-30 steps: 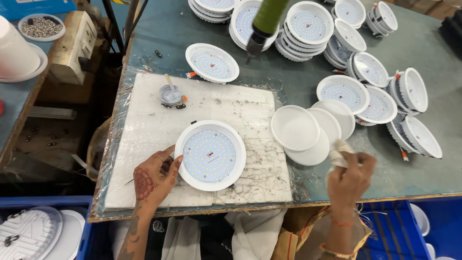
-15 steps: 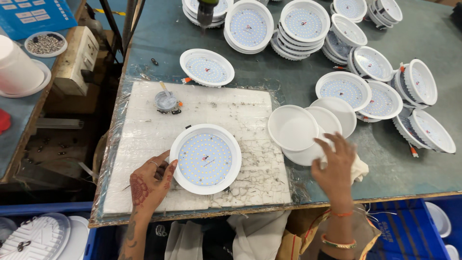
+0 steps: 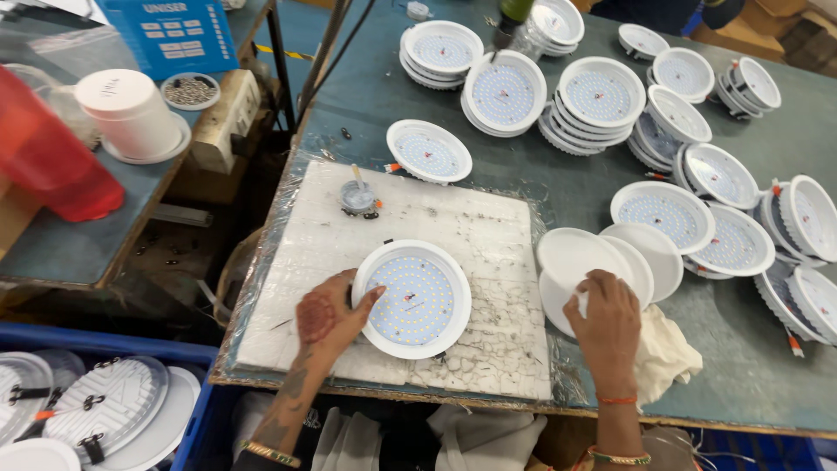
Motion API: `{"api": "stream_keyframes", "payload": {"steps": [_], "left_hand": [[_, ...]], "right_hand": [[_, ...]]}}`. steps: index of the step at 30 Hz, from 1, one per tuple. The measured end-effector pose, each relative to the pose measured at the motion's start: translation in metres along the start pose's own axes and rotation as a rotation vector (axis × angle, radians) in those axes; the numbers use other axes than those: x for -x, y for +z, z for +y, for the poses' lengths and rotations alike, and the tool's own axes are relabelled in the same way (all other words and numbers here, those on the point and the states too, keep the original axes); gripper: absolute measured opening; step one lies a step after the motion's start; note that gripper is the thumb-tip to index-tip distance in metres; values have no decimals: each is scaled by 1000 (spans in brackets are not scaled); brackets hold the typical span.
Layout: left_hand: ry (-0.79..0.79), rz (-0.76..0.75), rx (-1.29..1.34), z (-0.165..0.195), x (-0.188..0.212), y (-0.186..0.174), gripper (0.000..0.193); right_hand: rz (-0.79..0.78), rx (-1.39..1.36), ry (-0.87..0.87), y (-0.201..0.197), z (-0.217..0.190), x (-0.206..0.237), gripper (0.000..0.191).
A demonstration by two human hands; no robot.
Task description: The person wipes the surface of a circular LED light fixture with a cloth, then attaches a small black component to the back. They use a green heat gun to apply heat to the component and then place the finished unit into a blue bin. This process is repeated for multiple units.
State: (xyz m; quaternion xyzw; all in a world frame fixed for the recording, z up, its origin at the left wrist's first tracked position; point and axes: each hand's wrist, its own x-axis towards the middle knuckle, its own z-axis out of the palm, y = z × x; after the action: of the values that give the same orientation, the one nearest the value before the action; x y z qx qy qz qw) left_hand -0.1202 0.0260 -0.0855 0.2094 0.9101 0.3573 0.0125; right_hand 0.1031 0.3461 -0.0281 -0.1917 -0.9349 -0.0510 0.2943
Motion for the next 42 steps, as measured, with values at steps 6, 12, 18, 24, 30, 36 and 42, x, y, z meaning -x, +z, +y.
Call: {"api": "stream_keyframes", "payload": {"steps": [6,12,18,24,30,36,42], "left_hand": [[17,-47,179,11,-3,0,36],[-52,-191,215,21,-22,-20,37],[94,-127,40,12,-28,-19,35],[229,18,205,14,-1,-25,68],[313,-254,663,32,35,-27,126],[0,-287,894,13,31,-21,126],[-75,-239,731,9,32,-25,114]], "right_hand": [[304,-112,97,-14,-4,1,18],[450,-1150,491,-12,-19,11,28],[104,-1672,726,1,-67,8,51],[-108,-1896,831,7,-107,1,51],[-368,-1983,970,17,-142,-5,57],[-383,-2182,620,5,-148,1,73],[-397,-1867,656,-1,-151,1,74]]}}
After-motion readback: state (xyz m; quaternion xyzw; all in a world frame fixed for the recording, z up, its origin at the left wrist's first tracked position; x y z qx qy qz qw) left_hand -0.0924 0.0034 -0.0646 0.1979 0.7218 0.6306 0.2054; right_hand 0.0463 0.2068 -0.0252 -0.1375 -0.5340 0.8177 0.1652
